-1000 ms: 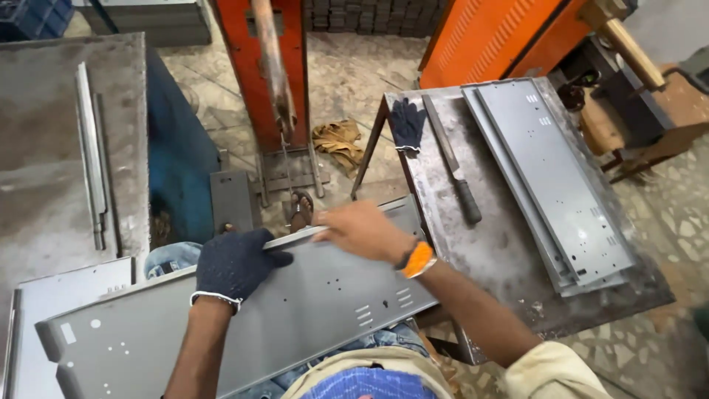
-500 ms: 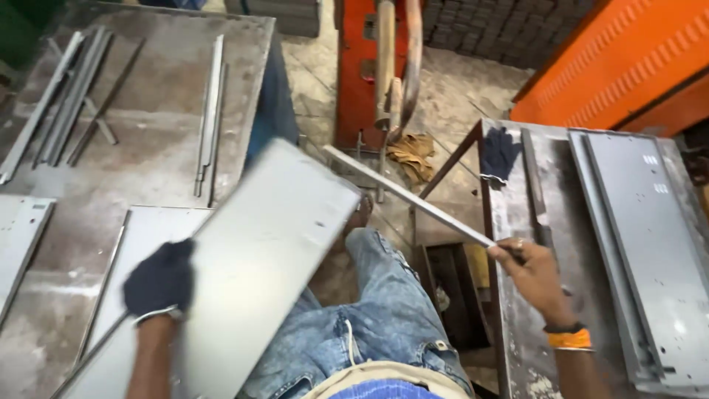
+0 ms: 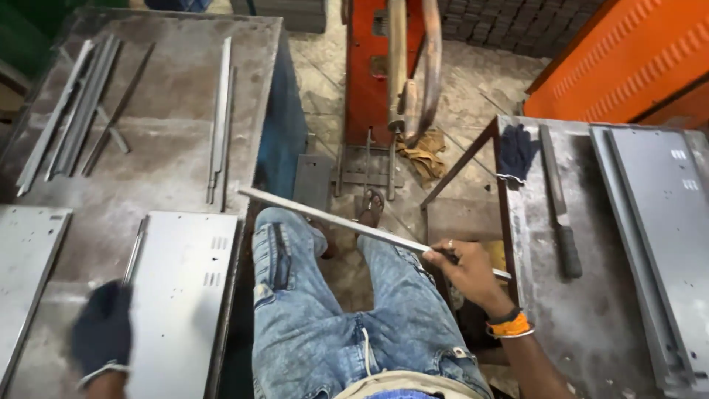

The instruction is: Using a spot welding machine to attach metal rails to larger metal panels at a manual workstation.

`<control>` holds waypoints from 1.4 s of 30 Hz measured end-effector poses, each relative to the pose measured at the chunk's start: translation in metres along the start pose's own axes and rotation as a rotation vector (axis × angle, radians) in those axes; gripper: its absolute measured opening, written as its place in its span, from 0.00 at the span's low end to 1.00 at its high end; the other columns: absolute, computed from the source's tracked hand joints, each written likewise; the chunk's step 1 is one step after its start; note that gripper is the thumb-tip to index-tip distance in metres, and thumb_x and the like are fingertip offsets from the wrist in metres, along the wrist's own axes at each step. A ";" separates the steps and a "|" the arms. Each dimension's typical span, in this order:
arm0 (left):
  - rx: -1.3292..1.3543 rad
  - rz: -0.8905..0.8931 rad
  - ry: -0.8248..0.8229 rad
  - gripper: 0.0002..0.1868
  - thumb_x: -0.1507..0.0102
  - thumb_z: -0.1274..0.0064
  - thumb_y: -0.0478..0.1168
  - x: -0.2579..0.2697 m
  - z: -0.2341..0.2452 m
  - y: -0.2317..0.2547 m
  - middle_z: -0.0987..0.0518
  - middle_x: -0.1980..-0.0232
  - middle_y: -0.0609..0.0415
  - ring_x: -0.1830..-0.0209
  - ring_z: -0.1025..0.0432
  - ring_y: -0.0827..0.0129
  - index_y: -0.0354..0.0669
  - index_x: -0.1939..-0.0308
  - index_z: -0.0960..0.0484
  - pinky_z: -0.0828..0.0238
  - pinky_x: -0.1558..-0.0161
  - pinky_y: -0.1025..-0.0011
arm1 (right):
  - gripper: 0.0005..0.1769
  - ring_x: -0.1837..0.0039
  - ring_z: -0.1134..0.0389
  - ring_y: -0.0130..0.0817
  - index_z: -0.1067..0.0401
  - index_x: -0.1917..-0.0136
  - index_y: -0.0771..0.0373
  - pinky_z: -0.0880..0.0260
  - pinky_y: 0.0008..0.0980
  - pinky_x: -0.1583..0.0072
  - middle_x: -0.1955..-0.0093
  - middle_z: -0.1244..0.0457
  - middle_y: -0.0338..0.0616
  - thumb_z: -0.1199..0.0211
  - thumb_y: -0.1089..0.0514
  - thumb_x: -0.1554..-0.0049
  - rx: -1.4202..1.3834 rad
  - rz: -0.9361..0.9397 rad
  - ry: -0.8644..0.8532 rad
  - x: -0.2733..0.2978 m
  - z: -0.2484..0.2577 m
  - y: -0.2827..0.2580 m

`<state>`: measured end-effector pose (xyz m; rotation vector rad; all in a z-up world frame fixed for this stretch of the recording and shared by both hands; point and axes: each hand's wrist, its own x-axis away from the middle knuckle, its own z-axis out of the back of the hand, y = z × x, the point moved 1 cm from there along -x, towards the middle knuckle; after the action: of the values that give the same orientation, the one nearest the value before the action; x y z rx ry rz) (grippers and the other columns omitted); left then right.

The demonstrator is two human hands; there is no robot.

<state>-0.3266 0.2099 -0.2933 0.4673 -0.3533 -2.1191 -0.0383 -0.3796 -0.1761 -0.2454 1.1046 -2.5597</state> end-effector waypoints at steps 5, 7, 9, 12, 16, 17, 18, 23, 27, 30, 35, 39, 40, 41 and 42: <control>1.228 0.323 -0.871 0.20 0.33 0.51 0.42 0.077 -0.036 0.246 0.15 0.56 0.55 0.72 0.31 0.75 0.49 0.37 0.20 0.38 0.73 0.75 | 0.12 0.61 0.27 0.29 0.20 0.56 0.62 0.30 0.32 0.58 0.62 0.28 0.46 0.30 0.51 0.45 -0.118 0.211 0.021 0.021 -0.003 0.004; 1.293 0.120 -0.924 0.18 0.32 0.51 0.44 0.122 -0.041 0.320 0.15 0.57 0.53 0.68 0.26 0.74 0.41 0.41 0.19 0.30 0.66 0.73 | 0.12 0.63 0.29 0.30 0.20 0.56 0.62 0.31 0.34 0.59 0.64 0.29 0.46 0.29 0.51 0.46 -0.104 0.100 -0.023 0.031 0.005 0.004; 1.359 -0.096 -0.988 0.19 0.31 0.51 0.45 0.165 -0.057 0.377 0.15 0.58 0.50 0.63 0.21 0.72 0.33 0.46 0.18 0.22 0.60 0.72 | 0.13 0.65 0.32 0.32 0.20 0.56 0.62 0.32 0.35 0.59 0.66 0.30 0.46 0.28 0.50 0.47 -0.096 -0.016 -0.053 0.043 0.018 0.009; 1.452 -0.068 -1.163 0.20 0.27 0.51 0.46 0.218 -0.087 0.439 0.17 0.66 0.44 0.70 0.21 0.64 0.26 0.54 0.17 0.23 0.65 0.68 | 0.16 0.64 0.39 0.37 0.23 0.58 0.65 0.38 0.39 0.60 0.68 0.36 0.51 0.25 0.50 0.48 -0.104 -0.132 -0.038 0.060 0.042 0.023; 1.309 -0.073 -1.479 0.17 0.30 0.50 0.44 0.272 -0.091 0.507 0.16 0.62 0.49 0.66 0.21 0.69 0.30 0.51 0.18 0.23 0.60 0.69 | 0.17 0.63 0.34 0.32 0.26 0.53 0.64 0.35 0.34 0.58 0.64 0.34 0.48 0.26 0.52 0.49 0.005 0.039 0.243 0.079 0.060 0.081; 1.347 -0.104 -1.580 0.16 0.33 0.49 0.42 0.282 -0.094 0.523 0.15 0.58 0.51 0.63 0.21 0.71 0.35 0.46 0.19 0.23 0.58 0.70 | 0.15 0.63 0.34 0.32 0.25 0.51 0.63 0.36 0.32 0.58 0.62 0.34 0.48 0.26 0.54 0.49 0.130 0.113 0.353 0.082 0.062 0.104; 1.341 -0.122 -1.605 0.16 0.33 0.49 0.42 0.288 -0.097 0.533 0.15 0.58 0.51 0.63 0.21 0.71 0.35 0.46 0.19 0.23 0.58 0.70 | 0.15 0.63 0.34 0.32 0.25 0.51 0.63 0.36 0.32 0.58 0.62 0.34 0.48 0.26 0.54 0.49 0.138 0.098 0.375 0.081 0.077 0.115; 1.286 -0.309 -1.528 0.19 0.31 0.49 0.42 0.295 -0.093 0.563 0.16 0.53 0.52 0.59 0.23 0.71 0.34 0.40 0.22 0.24 0.56 0.71 | 0.19 0.67 0.43 0.34 0.22 0.59 0.55 0.43 0.32 0.62 0.70 0.40 0.41 0.35 0.39 0.40 0.375 -0.585 0.449 0.070 0.145 0.220; 1.063 -0.258 -1.606 0.20 0.33 0.49 0.43 0.305 -0.112 0.559 0.16 0.54 0.53 0.62 0.23 0.71 0.37 0.41 0.21 0.24 0.59 0.71 | 0.21 0.58 0.32 0.50 0.23 0.55 0.63 0.32 0.46 0.55 0.59 0.35 0.49 0.33 0.41 0.41 0.617 -0.401 0.794 0.056 0.195 0.273; 1.029 -0.288 -1.650 0.20 0.33 0.50 0.45 0.315 -0.124 0.560 0.14 0.56 0.52 0.62 0.22 0.72 0.36 0.43 0.19 0.24 0.60 0.72 | 0.20 0.45 0.32 0.53 0.23 0.55 0.65 0.31 0.51 0.46 0.49 0.34 0.51 0.33 0.44 0.40 0.585 -0.582 0.715 0.034 0.216 0.288; 0.970 -0.263 -1.736 0.18 0.33 0.49 0.46 0.329 -0.133 0.574 0.14 0.58 0.53 0.64 0.22 0.72 0.37 0.47 0.18 0.24 0.61 0.72 | 0.34 0.39 0.35 0.54 0.27 0.44 0.69 0.30 0.49 0.45 0.43 0.37 0.54 0.22 0.50 0.60 0.735 -0.618 0.761 0.010 0.212 0.340; 1.013 -0.289 -1.745 0.17 0.32 0.49 0.45 0.328 -0.132 0.583 0.14 0.58 0.53 0.65 0.24 0.72 0.35 0.48 0.18 0.27 0.62 0.73 | 0.26 0.38 0.36 0.55 0.25 0.50 0.66 0.31 0.48 0.42 0.43 0.37 0.56 0.20 0.51 0.58 0.660 -0.782 0.743 0.007 0.211 0.376; 0.995 -0.279 -1.735 0.17 0.33 0.49 0.45 0.327 -0.129 0.584 0.14 0.58 0.53 0.64 0.23 0.72 0.36 0.48 0.18 0.25 0.61 0.73 | 0.25 0.40 0.35 0.56 0.26 0.52 0.65 0.31 0.50 0.42 0.45 0.36 0.55 0.21 0.54 0.59 0.627 -0.708 0.773 0.008 0.212 0.385; 0.978 -0.268 -1.725 0.17 0.33 0.49 0.46 0.327 -0.126 0.586 0.14 0.58 0.53 0.63 0.22 0.73 0.36 0.49 0.17 0.24 0.60 0.73 | 0.23 0.42 0.34 0.57 0.26 0.53 0.64 0.32 0.51 0.43 0.47 0.35 0.55 0.23 0.56 0.60 0.594 -0.634 0.802 0.009 0.213 0.394; 0.978 -0.269 -1.724 0.17 0.33 0.49 0.46 0.326 -0.126 0.586 0.14 0.58 0.53 0.63 0.22 0.73 0.36 0.49 0.17 0.24 0.60 0.73 | 0.23 0.42 0.34 0.57 0.26 0.53 0.64 0.32 0.51 0.43 0.47 0.35 0.55 0.23 0.56 0.60 0.593 -0.633 0.802 0.006 0.213 0.398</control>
<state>-0.0120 -0.3918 -0.2235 -1.0188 -2.3711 -1.9064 0.1134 -0.7791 -0.3208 0.7566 0.4145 -3.5436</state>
